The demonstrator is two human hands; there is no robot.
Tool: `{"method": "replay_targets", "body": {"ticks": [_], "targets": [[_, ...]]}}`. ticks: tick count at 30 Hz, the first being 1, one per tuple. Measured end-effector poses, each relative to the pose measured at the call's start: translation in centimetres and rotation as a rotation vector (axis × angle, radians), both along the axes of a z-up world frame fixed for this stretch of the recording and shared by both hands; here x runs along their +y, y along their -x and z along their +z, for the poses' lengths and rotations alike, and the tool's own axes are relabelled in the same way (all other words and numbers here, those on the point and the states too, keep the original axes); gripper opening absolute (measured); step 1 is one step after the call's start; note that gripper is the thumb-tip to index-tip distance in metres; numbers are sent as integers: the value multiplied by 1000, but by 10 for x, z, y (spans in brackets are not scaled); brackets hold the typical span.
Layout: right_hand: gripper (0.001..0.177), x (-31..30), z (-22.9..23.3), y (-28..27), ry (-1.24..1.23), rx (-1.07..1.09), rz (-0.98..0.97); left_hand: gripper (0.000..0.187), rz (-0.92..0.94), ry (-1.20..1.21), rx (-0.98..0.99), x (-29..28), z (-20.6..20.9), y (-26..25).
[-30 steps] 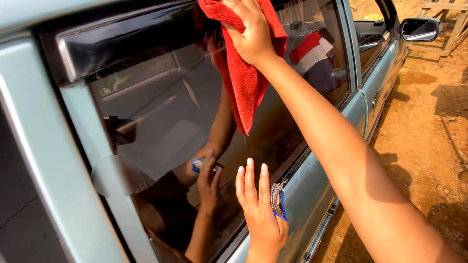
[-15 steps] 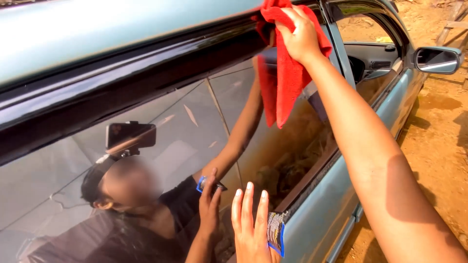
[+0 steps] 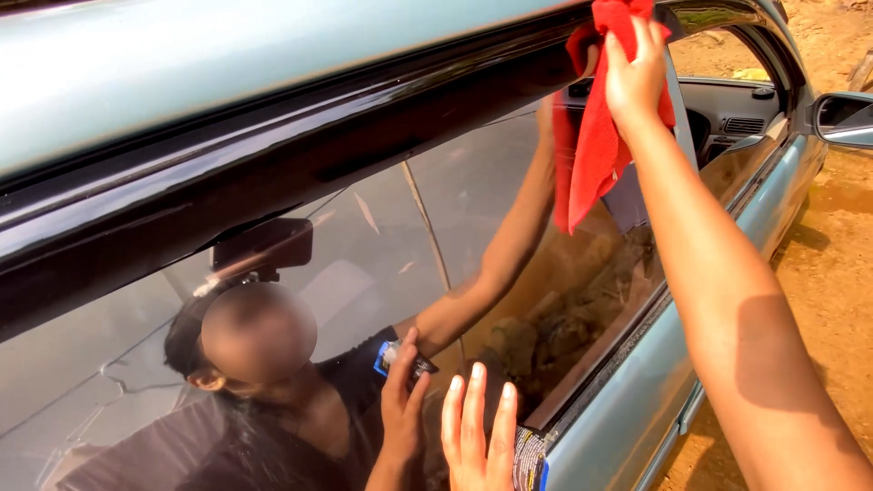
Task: Cleaning the exterior of a light blue car with a cloth and wax/cleaning product.
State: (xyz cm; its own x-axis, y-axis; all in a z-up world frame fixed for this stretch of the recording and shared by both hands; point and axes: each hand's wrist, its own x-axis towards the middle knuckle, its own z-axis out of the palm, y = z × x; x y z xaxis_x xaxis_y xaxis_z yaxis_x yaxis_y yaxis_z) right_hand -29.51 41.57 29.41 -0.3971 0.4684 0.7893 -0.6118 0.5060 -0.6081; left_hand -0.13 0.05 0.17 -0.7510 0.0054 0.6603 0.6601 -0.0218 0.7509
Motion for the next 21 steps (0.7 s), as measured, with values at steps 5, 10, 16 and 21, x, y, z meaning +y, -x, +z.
{"method": "replay_targets", "body": {"ticks": [5,10,16,21], "targets": [[43,-69,-51,-82,-305,225,138,50,16,-10,-12,9,16,-5],[71,-66,-99,-54,-83,283,84,54,129,103,104,43,57,-55],[55,-164,-75,-168,-116,61,106,72,406,390,332,92,128,-183],[47,-281,-90,-284,-267,130,76,71,370,337,334,49,120,-244]]}}
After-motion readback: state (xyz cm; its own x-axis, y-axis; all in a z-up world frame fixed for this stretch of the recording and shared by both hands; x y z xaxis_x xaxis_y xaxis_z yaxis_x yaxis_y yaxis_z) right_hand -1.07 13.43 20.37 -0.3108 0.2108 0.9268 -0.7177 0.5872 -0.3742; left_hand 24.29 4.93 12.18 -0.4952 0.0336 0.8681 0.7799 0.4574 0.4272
